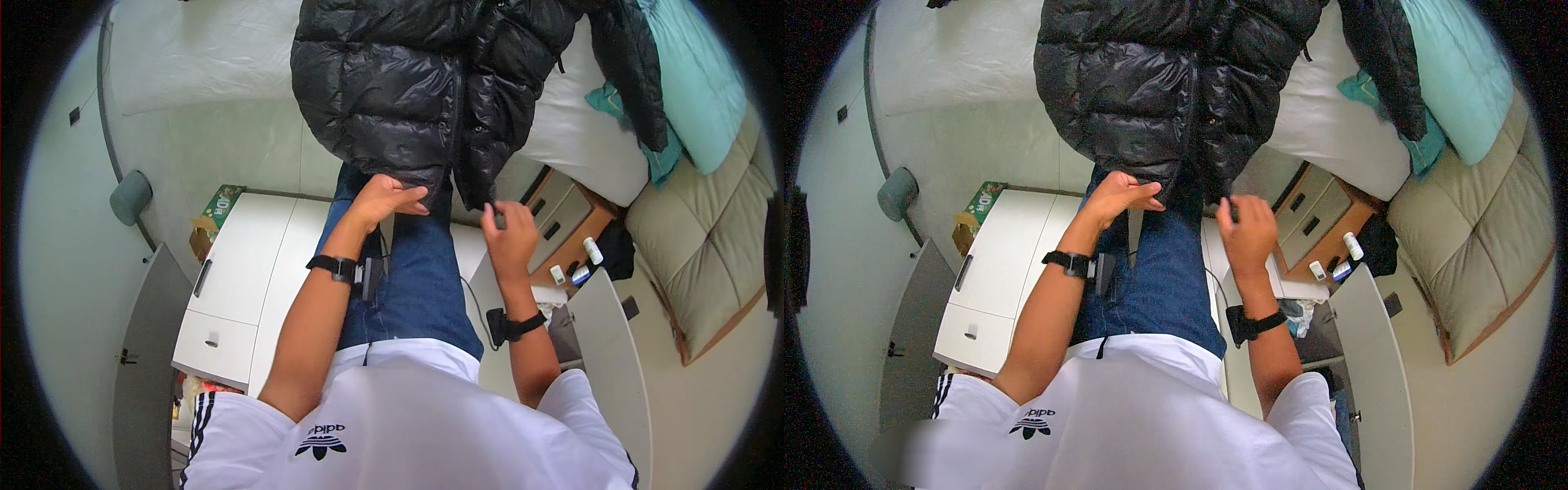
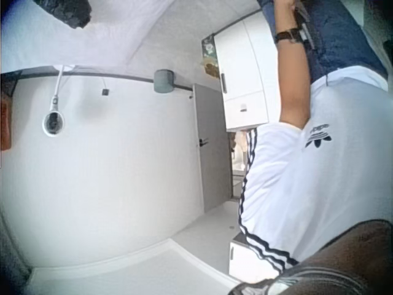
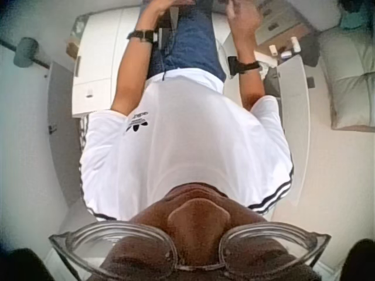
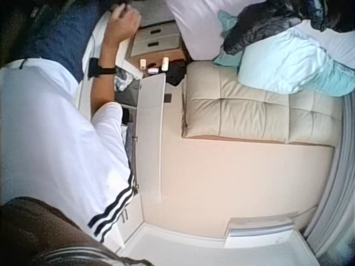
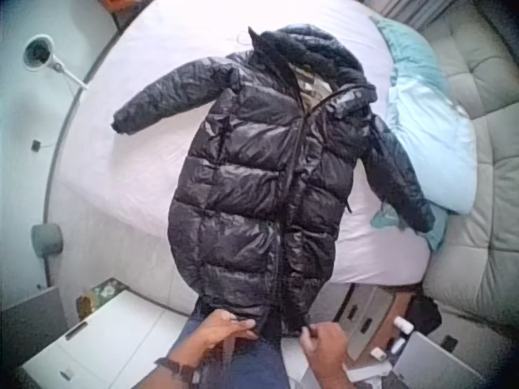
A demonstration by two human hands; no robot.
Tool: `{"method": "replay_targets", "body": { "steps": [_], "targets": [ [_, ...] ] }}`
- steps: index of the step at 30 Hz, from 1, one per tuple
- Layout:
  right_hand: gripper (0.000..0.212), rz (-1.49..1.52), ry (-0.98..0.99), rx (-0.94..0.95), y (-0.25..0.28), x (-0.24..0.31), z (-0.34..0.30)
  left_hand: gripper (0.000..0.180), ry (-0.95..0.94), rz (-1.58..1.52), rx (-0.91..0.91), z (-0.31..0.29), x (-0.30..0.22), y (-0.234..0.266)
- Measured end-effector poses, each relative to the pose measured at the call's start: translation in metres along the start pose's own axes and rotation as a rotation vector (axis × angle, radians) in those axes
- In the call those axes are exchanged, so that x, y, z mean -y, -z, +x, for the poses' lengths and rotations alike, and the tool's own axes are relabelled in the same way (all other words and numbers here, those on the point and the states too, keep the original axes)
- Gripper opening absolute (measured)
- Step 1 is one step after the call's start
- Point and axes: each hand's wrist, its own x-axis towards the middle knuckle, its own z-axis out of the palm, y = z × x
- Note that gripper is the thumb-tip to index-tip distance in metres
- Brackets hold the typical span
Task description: The recorder is fastening the snap buttons on a black puffer jacket laid out on a bed.
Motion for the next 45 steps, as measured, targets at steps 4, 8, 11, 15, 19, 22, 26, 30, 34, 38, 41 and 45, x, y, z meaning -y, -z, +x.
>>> {"method": "replay_targets", "body": {
  "steps": [4, 8, 11, 15, 19, 22, 26, 30, 34, 38, 41, 45],
  "targets": [
    [0.017, 0.157, 0.058, 0.039, -0.002, 0.043, 0.01, 0.043, -0.317, 0.864, -0.353, -0.031, -0.029, -0.033],
    [0.017, 0.256, -0.026, 0.038, -0.016, 0.069, 0.02, 0.039, -0.599, 0.712, -0.37, -0.041, -0.028, -0.052],
    [0.018, 0.526, -0.408, 0.048, -0.02, 0.07, 0.025, 0.027, -0.544, 0.653, -0.329, -0.049, -0.039, -0.057],
    [0.019, 0.564, -0.384, 0.047, -0.024, 0.068, 0.019, 0.024, -0.551, 0.623, -0.362, -0.058, -0.042, -0.06],
    [0.021, 0.842, -0.618, 0.134, -0.034, 0.062, 0.007, 0.022, -0.634, 0.661, -0.404, -0.059, -0.039, -0.06],
    [0.021, 0.97, -0.605, 0.146, -0.036, 0.063, 0.005, 0.02, -0.732, 0.699, -0.43, -0.057, -0.038, -0.058],
    [0.022, 1.054, -0.618, 0.176, -0.038, 0.063, 0.003, 0.018, -0.769, 0.714, -0.45, -0.057, -0.039, -0.058],
    [0.022, 1.22, -0.613, 0.183, -0.036, 0.063, 0.001, 0.025, -0.724, 0.636, -0.426, -0.06, -0.047, -0.061],
    [0.035, 1.344, -0.661, 0.245, -0.037, 0.063, 0.001, 0.034, -0.704, 0.63, -0.468, -0.054, -0.049, -0.062],
    [0.044, 1.576, -0.676, 0.291, -0.032, 0.058, 0.01, 0.035, -0.665, 0.622, -0.513, -0.044, -0.044, -0.06],
    [0.037, 1.529, -0.742, 0.414, -0.031, 0.049, 0.015, 0.032, -0.683, 0.612, -0.533, -0.039, -0.038, -0.059],
    [0.029, 1.296, -0.696, 0.431, -0.031, 0.033, 0.032, 0.028, -0.714, 0.639, -0.539, -0.037, -0.035, -0.062]
  ]
}}
